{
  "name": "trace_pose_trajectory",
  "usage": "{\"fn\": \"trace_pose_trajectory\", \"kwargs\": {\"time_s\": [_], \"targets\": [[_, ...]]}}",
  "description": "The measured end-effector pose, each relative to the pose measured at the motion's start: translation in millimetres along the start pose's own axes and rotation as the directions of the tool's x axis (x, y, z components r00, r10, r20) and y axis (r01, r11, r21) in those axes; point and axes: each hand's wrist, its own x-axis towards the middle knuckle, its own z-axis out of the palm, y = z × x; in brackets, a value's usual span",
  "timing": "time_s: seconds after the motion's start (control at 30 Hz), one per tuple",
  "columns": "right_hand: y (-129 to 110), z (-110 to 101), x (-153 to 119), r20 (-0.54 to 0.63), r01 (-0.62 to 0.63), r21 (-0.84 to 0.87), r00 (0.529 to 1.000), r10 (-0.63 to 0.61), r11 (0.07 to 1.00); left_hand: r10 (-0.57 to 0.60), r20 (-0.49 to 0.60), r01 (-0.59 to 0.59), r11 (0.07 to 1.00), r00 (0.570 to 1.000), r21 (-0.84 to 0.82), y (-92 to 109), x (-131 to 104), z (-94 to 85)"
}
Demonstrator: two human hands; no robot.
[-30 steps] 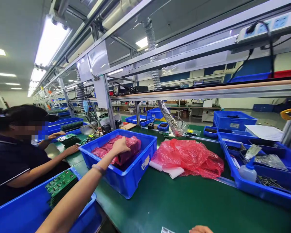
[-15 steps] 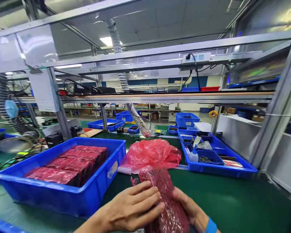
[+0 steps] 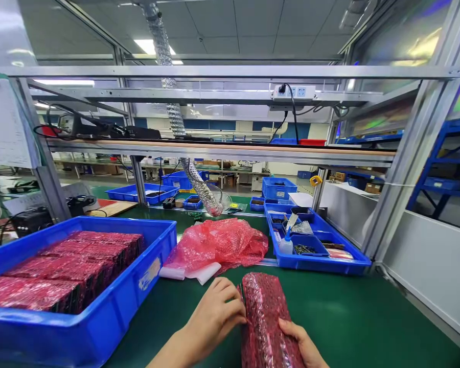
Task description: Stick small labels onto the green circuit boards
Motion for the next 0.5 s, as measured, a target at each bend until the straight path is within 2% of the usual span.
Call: {"fn": "trace_pose_trajectory", "kwargs": {"time_s": [0.07, 0.13, 0.2, 0.33, 0.4, 0.5], "targets": [[0, -4, 1, -0.016, 0.016, 0.0, 1.0, -0.016, 1.0, -0.054, 0.116, 0.076, 0.979, 0.992, -0.192, 3, 2, -4.1], [2, -7, 3, -0.011, 0.071, -0.003, 0.997, -0.071, 0.997, -0.119, 0.238, 0.201, 0.911, 0.964, -0.359, 7, 3, -7.9], [4, -8, 5, -0.004, 0.14, -0.002, 0.99, -0.14, 0.99, -0.202, 0.305, 0.313, 0.869, 0.931, -0.382, 10, 4, -8.0], [9, -5, 9, -0.007, 0.183, 0.037, 0.983, -0.183, 0.982, -0.297, 0.271, 0.379, 0.865, 0.915, -0.33, 10, 7, 6.6], [10, -3, 9, -0.006, 0.192, 0.054, 0.981, -0.192, 0.98, -0.313, 0.217, 0.379, 0.813, 0.925, -0.443, 10, 9, 15.5], [8, -4, 8, 0.023, 0.129, 0.053, 0.991, -0.13, 0.99, -0.27, 0.166, 0.307, 0.649, 0.948, -0.696, 12, 7, 20.4]]}}
